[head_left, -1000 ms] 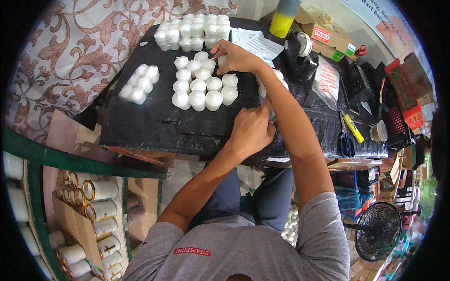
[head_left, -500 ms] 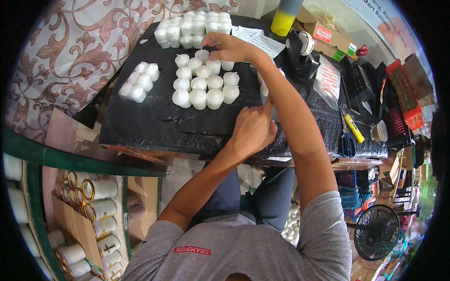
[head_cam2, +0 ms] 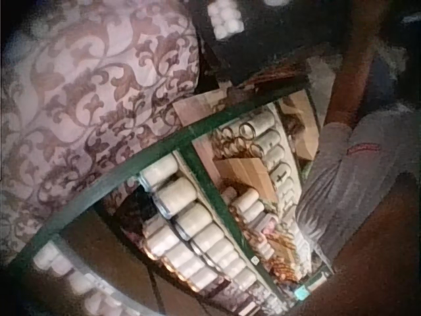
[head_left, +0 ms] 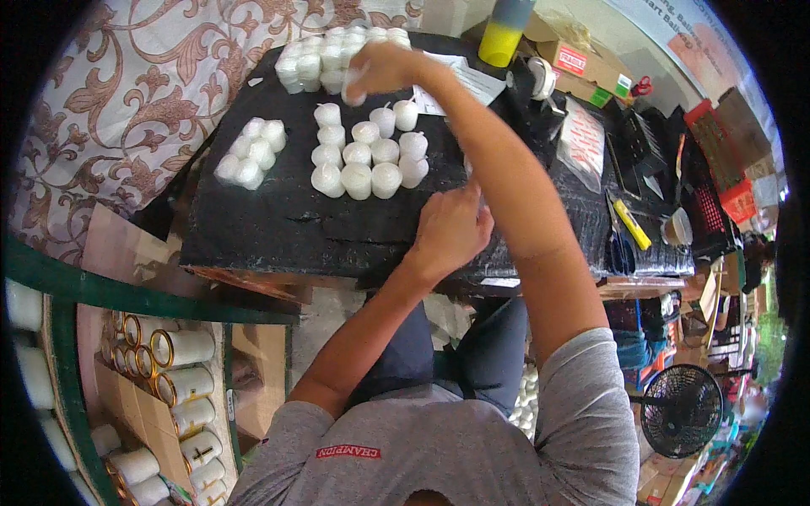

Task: The person arranges small white candles on a table, places them into clear plastic bags, and seals the bags. They repeatedly gather candles from a box on the floor and continue packaging them in groups.

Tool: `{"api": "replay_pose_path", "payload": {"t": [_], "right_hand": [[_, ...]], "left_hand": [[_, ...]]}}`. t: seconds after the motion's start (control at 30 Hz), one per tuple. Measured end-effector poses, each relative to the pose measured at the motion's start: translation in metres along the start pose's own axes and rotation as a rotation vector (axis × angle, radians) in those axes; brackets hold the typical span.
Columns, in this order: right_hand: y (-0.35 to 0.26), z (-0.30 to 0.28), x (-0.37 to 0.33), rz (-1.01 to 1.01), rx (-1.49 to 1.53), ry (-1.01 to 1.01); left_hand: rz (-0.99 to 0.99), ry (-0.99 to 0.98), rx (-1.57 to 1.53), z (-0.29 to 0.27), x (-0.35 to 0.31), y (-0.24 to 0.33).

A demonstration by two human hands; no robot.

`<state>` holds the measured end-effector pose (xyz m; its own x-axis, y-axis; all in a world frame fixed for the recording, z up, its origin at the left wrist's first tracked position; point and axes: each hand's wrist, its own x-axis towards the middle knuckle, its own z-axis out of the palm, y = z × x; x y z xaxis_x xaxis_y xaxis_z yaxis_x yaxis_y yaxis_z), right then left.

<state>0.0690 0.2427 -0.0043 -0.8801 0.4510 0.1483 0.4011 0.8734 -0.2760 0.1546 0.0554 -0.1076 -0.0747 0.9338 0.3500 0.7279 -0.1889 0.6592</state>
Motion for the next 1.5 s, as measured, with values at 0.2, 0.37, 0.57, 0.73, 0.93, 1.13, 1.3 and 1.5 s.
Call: {"api": "replay_pose_path", "payload": {"t": [0.2, 0.37, 0.57, 0.73, 0.93, 1.13, 1.3, 1.5], "right_hand": [[0.0, -0.067, -0.14, 0.341, 1.398, 0.043], [-0.011, -0.056, -0.227, 0.308, 1.823, 0.114], [-0.029, -0.034, -0.278, 0.367, 1.888, 0.129], [-0.038, -0.019, -0.298, 0.324, 1.918, 0.178], [-0.05, -0.013, -0.353, 0.437, 1.143, 0.504], [-0.039, 0.039, -0.346, 0.311, 0.398, 0.739], [-0.015, 0.061, -0.307, 0.2, 0.096, 0.796], [-0.009, 0.071, -0.29, 0.256, 0.18, 0.79]], "left_hand": [[0.13, 0.367, -0.213, 0.002, -0.004, 0.003], [0.203, 0.622, -0.763, -0.012, -0.009, -0.003], [0.254, 0.52, -0.593, -0.024, -0.019, 0.034], [0.268, 0.398, -0.584, -0.02, -0.028, 0.035], [-0.001, 0.375, -0.855, -0.029, -0.057, 0.03], [-0.22, 0.161, -0.604, -0.038, -0.043, 0.017], [0.036, 0.314, -0.059, -0.005, -0.023, 0.014], [-0.037, 0.26, -0.29, -0.007, -0.025, -0.012]]}}
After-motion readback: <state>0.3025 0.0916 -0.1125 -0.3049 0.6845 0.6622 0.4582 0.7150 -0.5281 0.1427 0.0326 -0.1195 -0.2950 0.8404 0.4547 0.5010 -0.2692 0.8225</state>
